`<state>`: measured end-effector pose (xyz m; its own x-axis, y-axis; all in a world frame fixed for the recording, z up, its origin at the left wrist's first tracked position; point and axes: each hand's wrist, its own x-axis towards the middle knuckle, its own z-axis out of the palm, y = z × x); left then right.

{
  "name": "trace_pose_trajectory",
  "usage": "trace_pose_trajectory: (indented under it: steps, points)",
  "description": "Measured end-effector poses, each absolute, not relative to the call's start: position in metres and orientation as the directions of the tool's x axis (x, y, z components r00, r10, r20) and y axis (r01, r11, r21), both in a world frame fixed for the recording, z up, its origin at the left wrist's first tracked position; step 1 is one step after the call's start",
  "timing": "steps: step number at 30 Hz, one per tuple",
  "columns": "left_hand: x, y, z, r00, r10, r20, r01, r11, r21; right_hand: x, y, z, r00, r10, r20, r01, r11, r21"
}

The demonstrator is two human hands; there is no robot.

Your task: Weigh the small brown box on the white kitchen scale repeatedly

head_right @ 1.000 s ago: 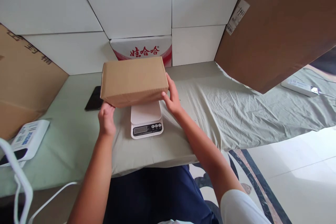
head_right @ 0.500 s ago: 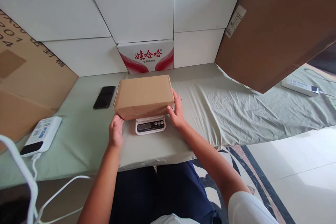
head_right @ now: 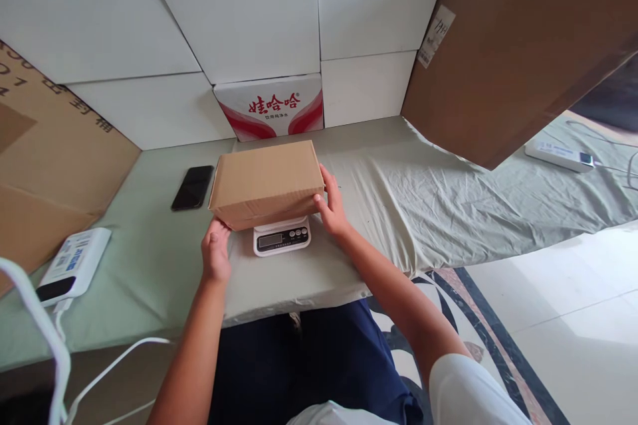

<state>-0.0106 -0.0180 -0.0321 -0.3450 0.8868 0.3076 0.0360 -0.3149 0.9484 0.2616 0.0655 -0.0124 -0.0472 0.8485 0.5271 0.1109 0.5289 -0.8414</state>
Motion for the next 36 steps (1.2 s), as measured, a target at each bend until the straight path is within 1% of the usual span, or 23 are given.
trace_pose_trajectory:
  steps: [3,7,12,15,17,19,28,36]
  points:
    - [-0.009,-0.018,-0.027,-0.377,0.863,0.336,0.025,-0.353,0.935,0.268,0.074,-0.009,0.096,0.868,0.487,0.012,0.488,-0.873]
    - [-0.010,-0.016,-0.022,-0.424,0.829,0.364,0.010,-0.398,0.917,0.282,0.087,-0.003,0.309,0.864,0.397,-0.078,0.439,-0.895]
    - [-0.014,-0.013,-0.023,-0.454,0.809,0.372,-0.018,-0.426,0.905,0.294,0.093,0.001,0.423,0.842,0.334,-0.208,0.449,-0.869]
    - [-0.017,-0.011,-0.025,-0.492,0.784,0.379,-0.028,-0.449,0.893,0.295,0.095,0.003,0.488,0.833,0.260,-0.333,0.454,-0.827]
    - [-0.017,-0.011,-0.025,-0.507,0.774,0.380,-0.027,-0.455,0.890,0.295,0.095,0.005,0.508,0.834,0.213,-0.412,0.453,-0.791]
    - [-0.017,-0.011,-0.025,-0.510,0.771,0.381,-0.021,-0.454,0.891,0.295,0.095,0.006,0.513,0.838,0.189,-0.443,0.446,-0.777]
    - [-0.017,-0.010,-0.026,-0.519,0.765,0.381,-0.014,-0.453,0.891,0.291,0.094,0.007,0.483,0.857,0.181,-0.474,0.430,-0.768]
    - [-0.017,-0.009,-0.027,-0.511,0.770,0.381,-0.015,-0.452,0.892,0.290,0.095,0.006,0.432,0.879,0.201,-0.460,0.406,-0.789]
